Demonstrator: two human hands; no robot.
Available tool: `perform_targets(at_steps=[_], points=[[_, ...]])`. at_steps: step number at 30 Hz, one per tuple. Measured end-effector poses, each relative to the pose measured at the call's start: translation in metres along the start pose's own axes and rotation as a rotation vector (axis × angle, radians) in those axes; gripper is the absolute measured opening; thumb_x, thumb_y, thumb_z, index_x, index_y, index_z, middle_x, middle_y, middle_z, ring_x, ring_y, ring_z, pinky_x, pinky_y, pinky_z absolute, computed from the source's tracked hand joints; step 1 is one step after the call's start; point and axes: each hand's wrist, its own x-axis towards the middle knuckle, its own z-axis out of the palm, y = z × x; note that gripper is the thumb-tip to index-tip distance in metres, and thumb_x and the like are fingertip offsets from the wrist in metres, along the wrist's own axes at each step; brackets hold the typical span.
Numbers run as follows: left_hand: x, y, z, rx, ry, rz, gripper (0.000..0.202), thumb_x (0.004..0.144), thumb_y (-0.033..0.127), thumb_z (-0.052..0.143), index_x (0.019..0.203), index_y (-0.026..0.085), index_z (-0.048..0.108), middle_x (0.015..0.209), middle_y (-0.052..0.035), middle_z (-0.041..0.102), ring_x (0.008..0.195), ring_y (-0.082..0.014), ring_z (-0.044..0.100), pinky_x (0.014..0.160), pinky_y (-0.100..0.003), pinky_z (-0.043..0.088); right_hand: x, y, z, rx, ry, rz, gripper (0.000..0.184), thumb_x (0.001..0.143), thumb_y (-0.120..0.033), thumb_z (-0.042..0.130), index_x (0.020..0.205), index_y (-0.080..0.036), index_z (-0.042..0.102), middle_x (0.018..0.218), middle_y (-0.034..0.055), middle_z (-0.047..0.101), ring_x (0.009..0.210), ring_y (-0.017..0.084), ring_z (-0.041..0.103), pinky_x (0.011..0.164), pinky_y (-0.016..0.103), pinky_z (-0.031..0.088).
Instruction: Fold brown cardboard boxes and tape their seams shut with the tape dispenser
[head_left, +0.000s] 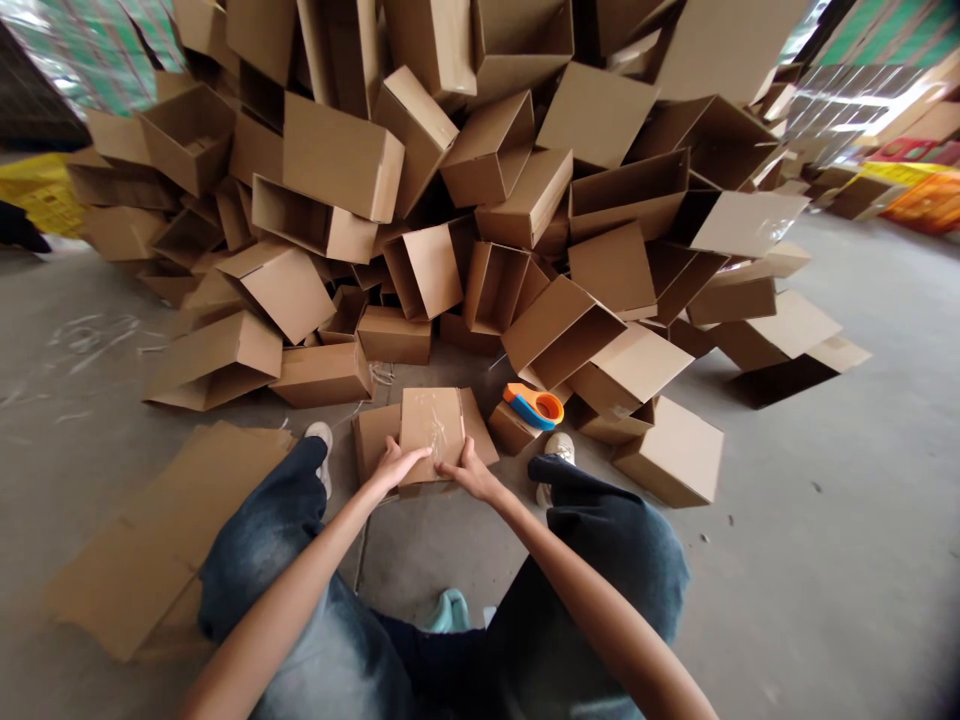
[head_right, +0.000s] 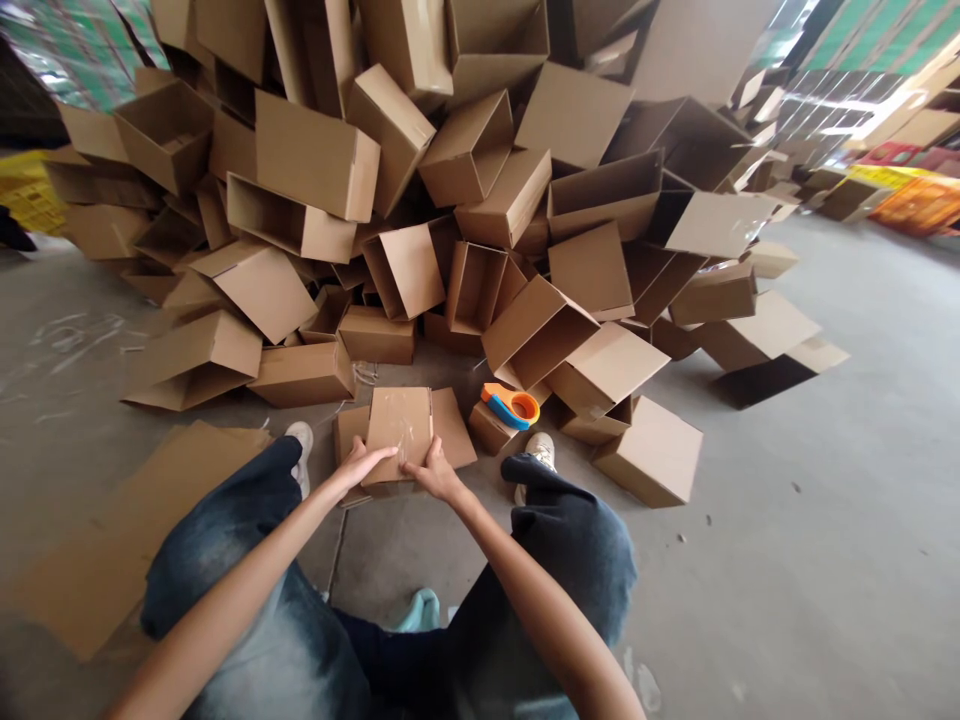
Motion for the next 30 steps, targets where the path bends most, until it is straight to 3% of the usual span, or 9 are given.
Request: perform_targets(at_steps=[9,19,30], points=[[0.0,0.008,0.005,0.0,0.06,-0.007,0.08,0.056,0.052,0.073,0.115,0.016,0.033,0.125,-0.0198,0.052,0.112,-0.0301,0.053,0.088,-0.037,0.042,-0.002,-0.002,-0.001,0.007,-0.008,0.006,0.069,0.065,-0.04,0.067,0.119,-0.017,0.03,0.121,0.0124,0.05,0.118,0.024,0.045,0.1,0.038,0.036],[0.008,0.019,0.004,-0.065,0.068,0.043,0.083,0.049,0.041,0.08,0.112,0.017,0.031,0.117,-0.0162,0.055,0.104,-0.0261,0.057,0.086,-0.037,0.045,-0.003,0.0,0.0,-0.02,-0.015,-0.005,0.07,0.067,-0.041,0.065,0.12,-0.015,0.029,0.124,0.0143,0.048,0.115,0.025,0.048,0.098,0.039,0.037],[0.003,0.031,0.01,-0.018,0.177,0.0,0.082,0.052,0.049,0.079,0.112,0.016,0.033,0.126,-0.0196,0.049,0.114,-0.0324,0.05,0.09,-0.037,0.041,-0.005,-0.004,0.0,-0.031,-0.012,-0.009,0.072,0.067,-0.044,0.066,0.12,-0.015,0.028,0.123,0.0157,0.048,0.116,0.026,0.047,0.098,0.039,0.037]])
